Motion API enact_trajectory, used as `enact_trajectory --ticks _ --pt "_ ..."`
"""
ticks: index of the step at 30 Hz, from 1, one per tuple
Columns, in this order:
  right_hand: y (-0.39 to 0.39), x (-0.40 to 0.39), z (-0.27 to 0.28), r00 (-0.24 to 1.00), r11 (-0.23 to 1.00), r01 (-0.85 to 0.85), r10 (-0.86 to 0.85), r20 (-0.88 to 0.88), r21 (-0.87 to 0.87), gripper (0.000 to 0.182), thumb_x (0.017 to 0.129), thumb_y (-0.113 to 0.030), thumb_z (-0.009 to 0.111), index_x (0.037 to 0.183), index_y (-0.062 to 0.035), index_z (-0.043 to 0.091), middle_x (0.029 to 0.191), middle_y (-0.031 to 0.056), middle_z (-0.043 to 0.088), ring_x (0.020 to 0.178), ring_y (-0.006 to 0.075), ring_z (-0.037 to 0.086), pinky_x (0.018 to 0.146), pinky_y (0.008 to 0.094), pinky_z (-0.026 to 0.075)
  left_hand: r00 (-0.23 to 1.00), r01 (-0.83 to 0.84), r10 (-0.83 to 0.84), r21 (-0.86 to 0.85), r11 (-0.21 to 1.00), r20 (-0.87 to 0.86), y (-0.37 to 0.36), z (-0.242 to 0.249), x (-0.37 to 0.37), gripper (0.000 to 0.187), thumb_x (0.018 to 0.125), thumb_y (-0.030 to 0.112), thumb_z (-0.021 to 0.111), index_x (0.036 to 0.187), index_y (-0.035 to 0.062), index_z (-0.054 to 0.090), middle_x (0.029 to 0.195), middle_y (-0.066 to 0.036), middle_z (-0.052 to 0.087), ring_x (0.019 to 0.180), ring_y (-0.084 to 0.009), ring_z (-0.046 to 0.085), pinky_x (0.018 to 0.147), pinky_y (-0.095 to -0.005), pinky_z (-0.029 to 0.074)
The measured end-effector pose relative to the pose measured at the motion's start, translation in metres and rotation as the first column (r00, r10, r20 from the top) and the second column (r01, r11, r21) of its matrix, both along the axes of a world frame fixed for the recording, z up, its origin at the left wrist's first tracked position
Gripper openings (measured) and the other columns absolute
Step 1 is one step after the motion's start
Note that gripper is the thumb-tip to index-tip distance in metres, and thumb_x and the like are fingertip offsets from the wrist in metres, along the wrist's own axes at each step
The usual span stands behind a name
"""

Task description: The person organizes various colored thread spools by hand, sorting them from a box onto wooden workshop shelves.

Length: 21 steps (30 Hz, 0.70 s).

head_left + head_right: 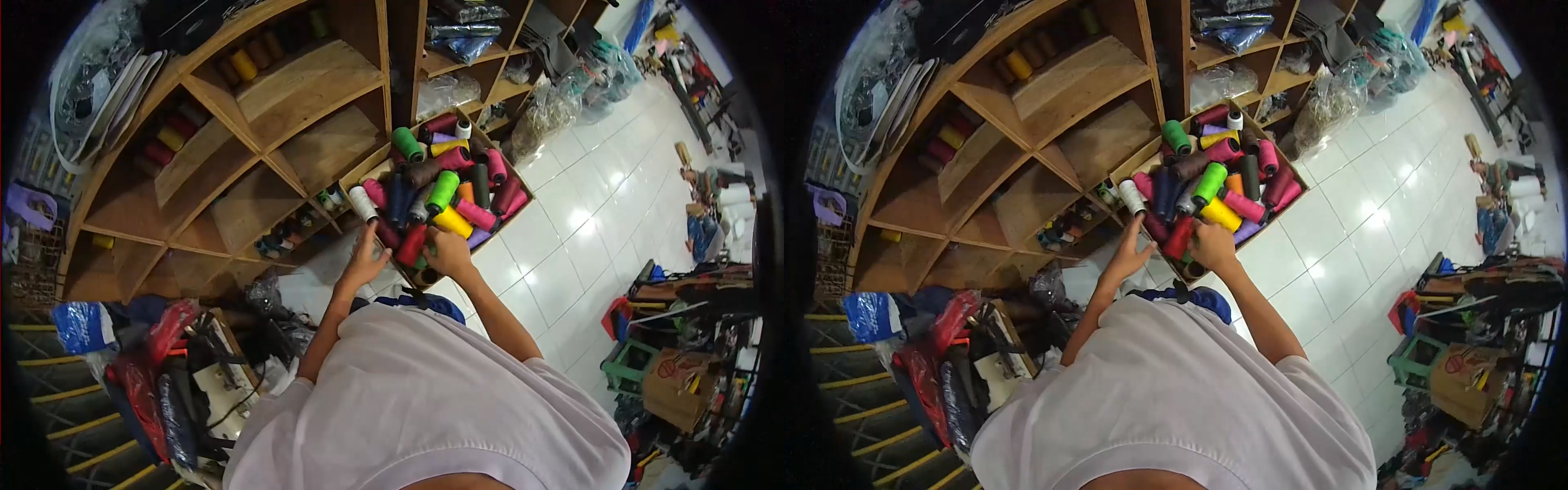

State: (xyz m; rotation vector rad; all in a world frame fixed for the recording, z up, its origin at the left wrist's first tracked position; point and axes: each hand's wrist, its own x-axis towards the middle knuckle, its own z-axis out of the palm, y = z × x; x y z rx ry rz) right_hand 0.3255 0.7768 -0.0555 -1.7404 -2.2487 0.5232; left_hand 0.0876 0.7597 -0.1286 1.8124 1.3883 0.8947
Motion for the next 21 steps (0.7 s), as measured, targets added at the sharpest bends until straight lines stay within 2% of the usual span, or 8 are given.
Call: enact_trajectory --ticks 3,5,8,11,14,16,18,21 --pt "-0.009 0.024 -0.016 0.979 0.994 -0.103 0.109 -0.175 0.042 0.033 0.074 -0.017 0.070 0.105 -0.0066 0.065 0.096 0.0170 0.064 0.090 0.0371 0.064 0.079 0.0464 0.053 0.970 0.215 -0.184 -0.203 0.955 0.161 -0.010 0.017 0.018 0.075 0.086 0.025 0.069 0.146 -0.0001 0.032 0.151 -0.027 0.031 0.139 -0.0410 0.033 0.113 -0.0429 0.031" --pt "-0.018 0.029 -0.027 0.978 0.990 -0.124 0.132 -0.162 0.060 0.033 0.075 -0.017 0.070 0.105 -0.0061 0.065 0.102 0.0162 0.063 0.093 0.0366 0.064 0.082 0.0467 0.052 0.953 0.249 -0.285 -0.267 0.931 -0.107 -0.017 0.018 0.022 0.067 0.089 0.029 0.066 0.143 -0.0012 0.039 0.153 -0.027 0.029 0.139 -0.0400 0.035 0.112 -0.0412 0.033" --pt "-0.037 0.031 -0.040 0.976 0.991 -0.125 0.133 -0.174 0.056 0.028 0.079 -0.020 0.069 0.103 -0.0056 0.066 0.105 0.0145 0.062 0.096 0.0350 0.062 0.085 0.0466 0.051 0.943 0.258 -0.306 -0.296 0.920 -0.130 -0.013 0.012 0.013 0.062 0.091 0.028 0.064 0.142 0.0011 0.042 0.154 -0.027 0.026 0.140 -0.0365 0.035 0.113 -0.0400 0.031" --pt "-0.058 0.029 -0.044 0.903 0.984 -0.039 -0.039 -0.427 -0.173 0.043 0.081 -0.034 0.073 0.114 -0.0086 0.062 0.104 0.0127 0.062 0.101 0.0331 0.061 0.086 0.0461 0.048 0.954 0.252 -0.293 -0.344 0.904 -0.071 -0.016 0.012 0.008 0.057 0.091 0.024 0.064 0.140 0.0010 0.045 0.156 -0.023 0.025 0.137 -0.0359 0.040 0.111 -0.0394 0.035" --pt "-0.067 0.028 -0.026 0.933 0.997 -0.051 0.025 -0.358 -0.062 0.052 0.077 -0.038 0.076 0.118 -0.0097 0.060 0.103 0.0126 0.063 0.099 0.0318 0.061 0.087 0.0454 0.046 0.957 0.240 -0.284 -0.387 0.890 -0.058 -0.026 0.007 0.007 0.056 0.091 0.020 0.063 0.140 -0.0002 0.045 0.157 -0.020 0.026 0.138 -0.0334 0.040 0.110 -0.0389 0.036" --pt "-0.065 0.029 -0.031 0.931 0.998 -0.033 0.010 -0.365 -0.055 0.054 0.072 -0.036 0.080 0.116 -0.0109 0.062 0.102 0.0106 0.063 0.099 0.0300 0.061 0.087 0.0443 0.045 0.968 0.212 -0.240 -0.268 0.940 -0.075 -0.032 0.009 0.010 0.058 0.090 0.024 0.062 0.137 -0.0051 0.045 0.155 -0.025 0.026 0.139 -0.0339 0.036 0.113 -0.0371 0.031" --pt "-0.062 0.032 -0.038 0.978 0.989 -0.129 0.114 -0.175 -0.078 0.052 0.069 -0.030 0.080 0.114 -0.0119 0.063 0.102 0.0086 0.063 0.100 0.0286 0.061 0.087 0.0430 0.045 0.962 0.205 -0.245 -0.281 0.937 -0.116 -0.031 0.011 0.013 0.058 0.090 0.023 0.062 0.137 -0.0063 0.045 0.154 -0.025 0.027 0.140 -0.0345 0.035 0.113 -0.0373 0.031" --pt "-0.063 0.030 -0.037 0.969 0.989 -0.105 0.079 -0.233 -0.104 0.049 0.067 -0.025 0.080 0.111 -0.0117 0.064 0.101 0.0079 0.064 0.098 0.0282 0.062 0.086 0.0425 0.046 0.965 0.180 -0.222 -0.270 0.946 -0.136 -0.031 0.012 0.014 0.055 0.090 0.019 0.063 0.137 -0.0045 0.046 0.155 -0.022 0.029 0.138 -0.0356 0.038 0.112 -0.0393 0.033"
